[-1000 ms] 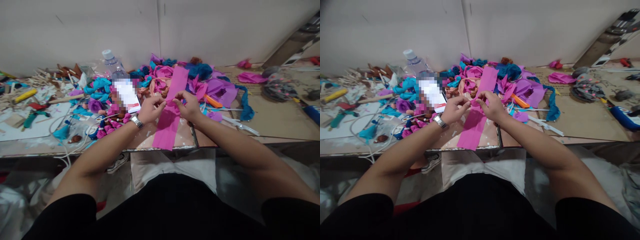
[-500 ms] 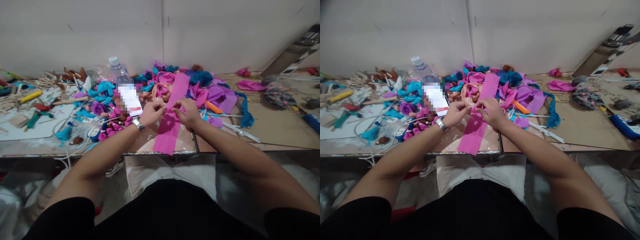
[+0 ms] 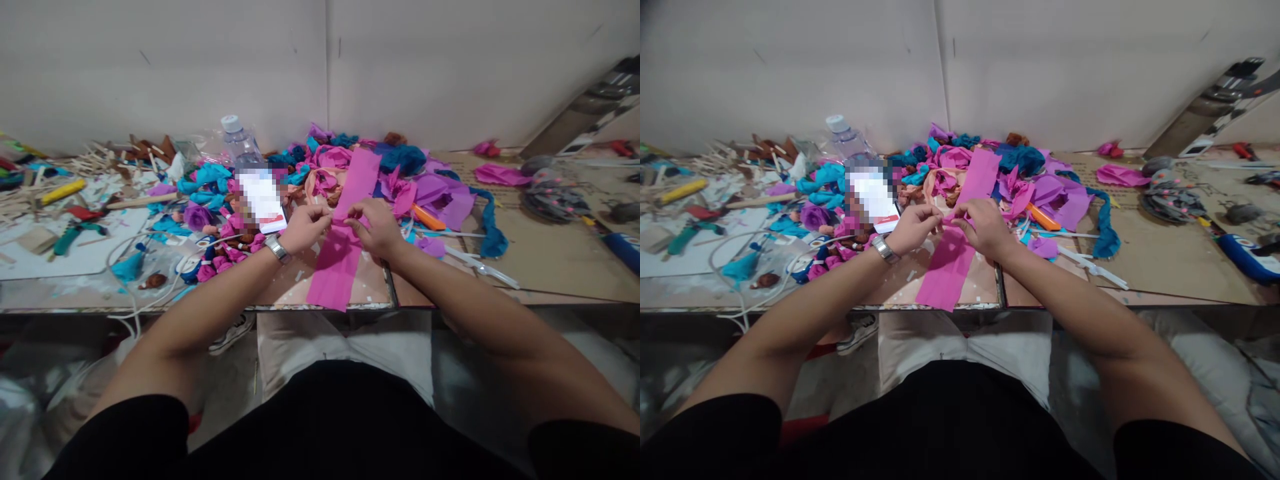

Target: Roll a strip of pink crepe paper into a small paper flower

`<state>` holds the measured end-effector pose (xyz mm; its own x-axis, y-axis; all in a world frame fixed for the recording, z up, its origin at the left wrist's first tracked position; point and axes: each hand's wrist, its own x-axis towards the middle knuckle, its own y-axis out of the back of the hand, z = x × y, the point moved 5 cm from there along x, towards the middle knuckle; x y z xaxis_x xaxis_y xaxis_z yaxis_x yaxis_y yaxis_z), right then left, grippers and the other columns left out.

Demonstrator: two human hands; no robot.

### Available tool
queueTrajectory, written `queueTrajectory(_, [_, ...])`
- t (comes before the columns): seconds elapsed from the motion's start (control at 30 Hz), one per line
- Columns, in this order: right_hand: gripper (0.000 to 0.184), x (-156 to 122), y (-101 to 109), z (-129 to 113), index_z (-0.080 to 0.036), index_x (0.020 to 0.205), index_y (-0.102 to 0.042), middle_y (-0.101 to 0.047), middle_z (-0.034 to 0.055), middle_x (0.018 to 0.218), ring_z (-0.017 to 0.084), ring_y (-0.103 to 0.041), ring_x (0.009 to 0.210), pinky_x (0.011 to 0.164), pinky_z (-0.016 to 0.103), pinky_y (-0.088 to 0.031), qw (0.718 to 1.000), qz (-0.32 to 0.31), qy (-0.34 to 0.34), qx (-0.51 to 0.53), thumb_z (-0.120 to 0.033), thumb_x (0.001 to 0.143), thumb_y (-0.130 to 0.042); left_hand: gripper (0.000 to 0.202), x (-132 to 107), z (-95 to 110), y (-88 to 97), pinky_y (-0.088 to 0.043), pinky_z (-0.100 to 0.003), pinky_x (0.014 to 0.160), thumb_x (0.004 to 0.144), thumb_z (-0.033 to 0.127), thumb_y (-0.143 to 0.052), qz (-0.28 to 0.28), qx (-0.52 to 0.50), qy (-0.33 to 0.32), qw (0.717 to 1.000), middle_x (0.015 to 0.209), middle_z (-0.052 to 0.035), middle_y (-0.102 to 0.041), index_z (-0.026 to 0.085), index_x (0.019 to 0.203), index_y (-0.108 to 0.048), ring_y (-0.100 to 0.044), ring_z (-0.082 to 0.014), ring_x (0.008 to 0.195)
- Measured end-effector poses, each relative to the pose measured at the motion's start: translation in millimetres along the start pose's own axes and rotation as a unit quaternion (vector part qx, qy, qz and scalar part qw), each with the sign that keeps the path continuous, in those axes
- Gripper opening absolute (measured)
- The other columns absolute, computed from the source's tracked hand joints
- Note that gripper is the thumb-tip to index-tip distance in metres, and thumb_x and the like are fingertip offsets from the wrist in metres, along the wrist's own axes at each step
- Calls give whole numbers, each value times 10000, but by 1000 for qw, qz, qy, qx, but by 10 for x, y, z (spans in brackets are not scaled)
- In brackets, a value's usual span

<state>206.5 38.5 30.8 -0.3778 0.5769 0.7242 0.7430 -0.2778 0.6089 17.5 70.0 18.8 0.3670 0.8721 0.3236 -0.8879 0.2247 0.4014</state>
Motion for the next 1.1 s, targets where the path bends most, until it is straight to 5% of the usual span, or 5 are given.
queueTrajectory(0.33, [436, 6, 19, -11, -240, 1000, -689, -743, 59, 913, 250, -657, 883, 896, 428, -450, 1000, 20, 1, 16, -639, 1080, -531, 240, 5, -75, -17, -517, -266, 592, 824, 367, -661, -6, -89, 61, 994, 630, -15, -657, 177, 677, -667, -598, -119, 568])
queueTrajectory(0.7, [482, -3, -10, 12, -239, 1033, -679, -752, 71, 950, 259, -670, 904, 912, 435, -444, 1000, -4, 1, 3, -671, 1083, -473, 209, 6, -64, 9, -500, -280, 629, 886, 352, -623, 8, -25, 16, 1000, 688, -1, -632, 193, 750, -624, -591, -136, 633])
queueTrajectory(0.8, [502, -4, -31, 21, -237, 1045, -678, -752, 77, 974, 261, -668, 920, 922, 433, -448, 1000, -27, -11, 10, -682, 1087, -448, 241, 3, -16, -28, -511, -293, 688, 940, 395, -604, -21, -13, -20, 1000, 775, -13, -644, 194, 816, -649, -599, -149, 713])
queueTrajectory(0.97, [510, -1, -16, 33, -242, 1039, -683, -757, 76, 963, 262, -674, 908, 917, 430, -465, 1000, -9, -14, 17, -691, 1083, -447, 139, -14, -69, -100, -434, -299, 664, 852, 215, -553, -72, 59, -19, 996, 704, -4, -629, 188, 737, -627, -574, -155, 678])
queueTrajectory(1.1, [513, 7, -17, 51, -234, 1037, -705, -768, 75, 947, 256, -681, 890, 903, 423, -461, 1000, -5, -4, 12, -688, 1077, -470, 171, -28, -61, -46, -476, -322, 743, 861, 182, -516, -26, 75, -35, 996, 811, -23, -698, 189, 859, -687, -629, -176, 770])
